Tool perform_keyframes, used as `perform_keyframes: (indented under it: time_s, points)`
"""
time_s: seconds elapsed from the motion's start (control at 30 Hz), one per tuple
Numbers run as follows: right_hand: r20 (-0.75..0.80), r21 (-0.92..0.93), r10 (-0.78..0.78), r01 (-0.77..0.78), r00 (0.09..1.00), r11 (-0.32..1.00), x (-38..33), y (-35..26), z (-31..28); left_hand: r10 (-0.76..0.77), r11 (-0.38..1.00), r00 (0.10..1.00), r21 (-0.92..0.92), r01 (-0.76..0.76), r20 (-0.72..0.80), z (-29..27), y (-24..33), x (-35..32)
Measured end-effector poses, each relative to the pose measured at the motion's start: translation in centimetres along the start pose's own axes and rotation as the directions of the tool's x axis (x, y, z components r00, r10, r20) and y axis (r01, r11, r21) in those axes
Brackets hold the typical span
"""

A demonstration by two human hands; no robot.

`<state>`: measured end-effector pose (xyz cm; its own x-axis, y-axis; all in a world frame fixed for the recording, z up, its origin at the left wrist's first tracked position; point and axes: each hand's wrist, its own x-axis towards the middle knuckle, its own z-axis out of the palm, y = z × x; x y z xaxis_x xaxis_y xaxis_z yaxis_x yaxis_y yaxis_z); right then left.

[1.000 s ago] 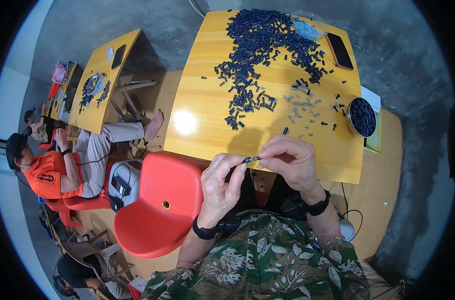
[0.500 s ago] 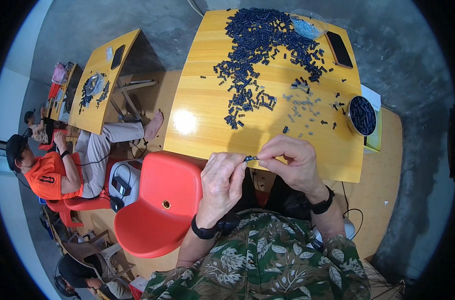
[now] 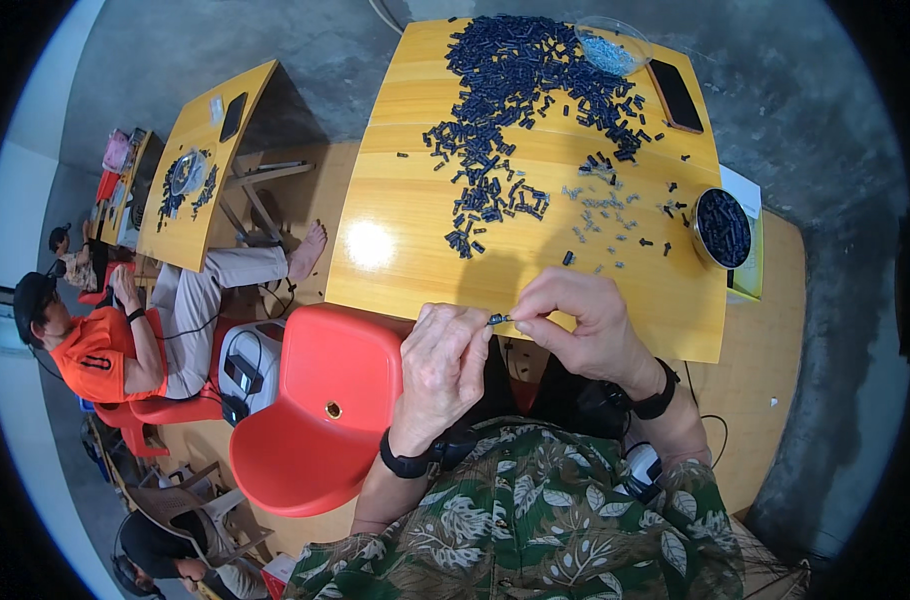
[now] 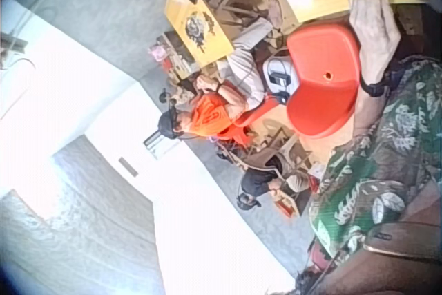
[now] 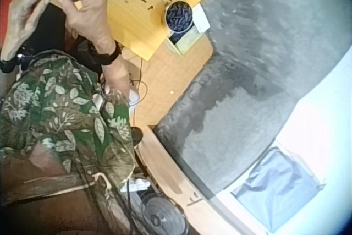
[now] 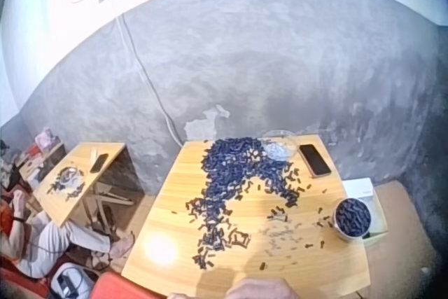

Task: Manually picking and sorting small black and grey plastic pins from a pile into a separate collection on a table.

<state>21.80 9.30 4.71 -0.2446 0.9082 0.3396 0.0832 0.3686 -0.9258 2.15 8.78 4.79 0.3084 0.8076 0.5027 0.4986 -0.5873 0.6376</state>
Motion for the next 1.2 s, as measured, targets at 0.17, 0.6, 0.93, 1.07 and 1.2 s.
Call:
perform_keyframes:
  time_s: [0.17, 0.6, 0.93, 1.07, 1.2]
  points:
    - [-0.023, -0.189, -0.138, 0.131, 0.990, 0.973, -0.2, 0.2, 0.4, 0.005, 1.000, 1.000, 0.012, -0.005, 0.019, 0.0, -0.1, 0.0]
    - [0.052, 0.030, -0.010, 0.009, 0.999, 1.000, 0.0, 1.1, 0.1, -0.094, 0.990, 0.994, -0.102, 0.100, 0.063, -0.1, -0.4, 0.1]
    - [0.168, 0.410, 0.241, -0.290, 0.956, 0.865, -0.3, 1.8, 0.1, -0.059, 0.991, 0.995, -0.113, 0.069, 0.085, 0.2, -0.5, -0.1]
    - [0.198, 0.606, 0.306, -0.362, 0.931, 0.708, -0.3, 2.8, 0.3, -0.070, 0.992, 0.997, -0.105, 0.072, 0.020, 0.6, -0.2, -0.2]
    - [0.184, 0.713, 0.374, -0.385, 0.909, 0.586, -0.5, 3.9, 0.7, -0.126, 0.986, 0.992, -0.109, 0.125, -0.006, 0.4, 0.5, 0.0]
